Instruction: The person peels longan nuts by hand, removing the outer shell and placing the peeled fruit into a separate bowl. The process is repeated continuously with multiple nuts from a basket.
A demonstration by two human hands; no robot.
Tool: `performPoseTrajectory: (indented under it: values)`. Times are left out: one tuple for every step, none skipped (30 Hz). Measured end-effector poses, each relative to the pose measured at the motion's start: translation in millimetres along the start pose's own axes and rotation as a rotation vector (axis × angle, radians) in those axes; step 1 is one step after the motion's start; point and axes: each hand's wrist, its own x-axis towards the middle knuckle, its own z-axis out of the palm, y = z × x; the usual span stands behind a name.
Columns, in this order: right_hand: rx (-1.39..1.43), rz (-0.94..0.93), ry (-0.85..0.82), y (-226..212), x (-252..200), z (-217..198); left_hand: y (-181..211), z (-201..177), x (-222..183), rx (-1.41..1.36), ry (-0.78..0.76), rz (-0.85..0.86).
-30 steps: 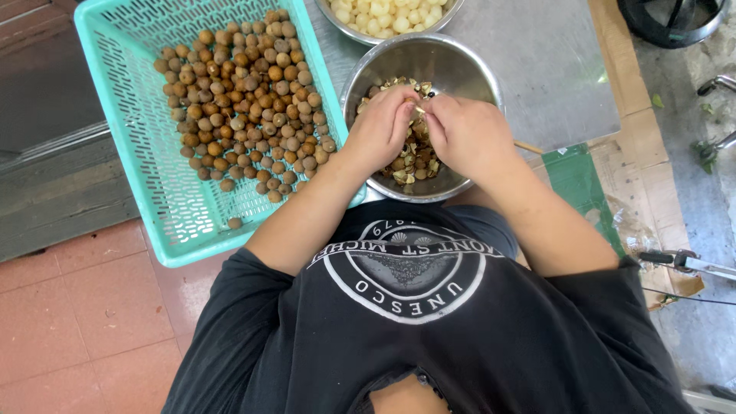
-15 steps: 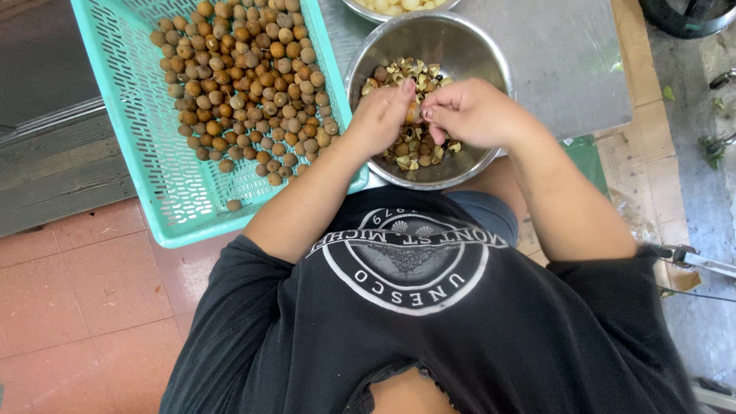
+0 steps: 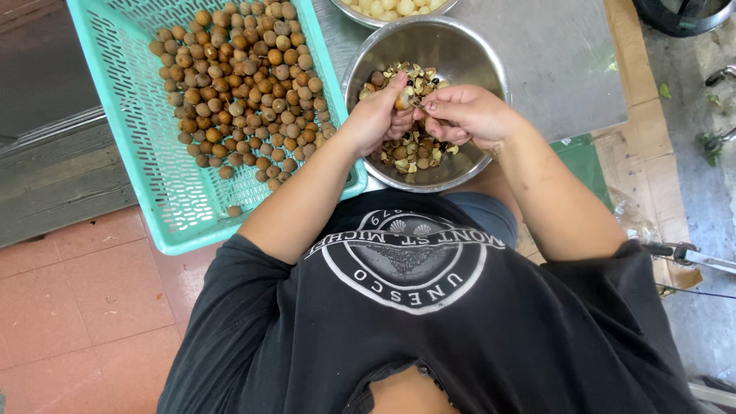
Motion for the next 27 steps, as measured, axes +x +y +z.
performPoseTrajectory:
  values:
    - [-0.078,-0.014,0.054,1,1,3,-1,-1,3,0.107,0.075,0.038]
    - [-0.156,-0.029,0.108,1,3,4,-2,-2,6,0.213,0.15,0.077]
    - [-0.185,-0.058,0.107,0,4,6,-3,-3,9,0.235,0.154,0.126]
    - [-0.214,-0.087,0.106,-2,5,6,-4,-4,11,0.256,0.158,0.174]
    - [-0.236,-0.111,0.107,0,4,8,-9,-5,11,0.276,0.162,0.215]
    - [-0.152,-0.09,0.086,1,1,9,-13,-6,9,0.158,0.091,0.176]
    - [-0.072,-0.075,0.067,0,0,8,-14,-9,9,0.045,0.017,0.144]
    - [0.009,-0.06,0.049,-2,-1,8,-14,-10,8,-0.069,-0.058,0.115]
    - [0.058,-0.06,0.005,-5,0,8,-11,-12,8,-0.106,-0.076,0.088]
    - [0.107,-0.06,-0.04,-7,1,9,-9,-13,8,-0.144,-0.095,0.061]
    - [0.16,-0.054,-0.084,-5,1,10,-10,-13,6,-0.186,-0.111,0.028]
    - [0.086,-0.067,-0.031,-3,1,13,-11,-12,5,-0.116,-0.023,0.049]
    - [0.009,-0.083,0.021,-2,3,15,-10,-12,6,-0.043,0.064,0.075]
    - [-0.067,-0.099,0.072,-4,4,13,-8,-12,7,0.029,0.151,0.101]
    - [-0.019,-0.086,0.05,-2,3,13,-8,-11,7,0.089,0.157,0.127]
    - [0.029,-0.073,0.028,-1,1,11,-8,-9,7,0.149,0.164,0.153]
    - [0.075,-0.062,0.006,-3,1,7,-6,-9,8,0.211,0.168,0.182]
    - [0.14,-0.098,-0.02,-2,-1,4,-5,-8,9,0.261,0.208,0.225]
    - [0.205,-0.131,-0.048,-1,-3,0,-4,-7,8,0.308,0.25,0.267]
    - [0.27,-0.164,-0.075,0,-4,-2,-3,-6,7,0.355,0.292,0.309]
    - [0.179,-0.156,0.036,3,-2,-2,-2,-4,4,0.443,0.303,0.357]
    - [0.088,-0.147,0.147,6,0,-1,-1,-3,1,0.53,0.314,0.405]
    - [0.0,-0.136,0.26,11,2,1,-1,0,-3,0.619,0.322,0.448]
    - [-0.063,-0.232,0.304,14,6,4,0,2,-7,0.634,0.32,0.493]
    - [-0.129,-0.332,0.351,15,10,7,2,6,-9,0.652,0.315,0.543]
    - [-0.196,-0.433,0.397,15,11,10,5,10,-12,0.668,0.308,0.593]
    - [-0.282,-0.493,0.449,14,11,12,9,13,-15,0.763,0.321,0.683]
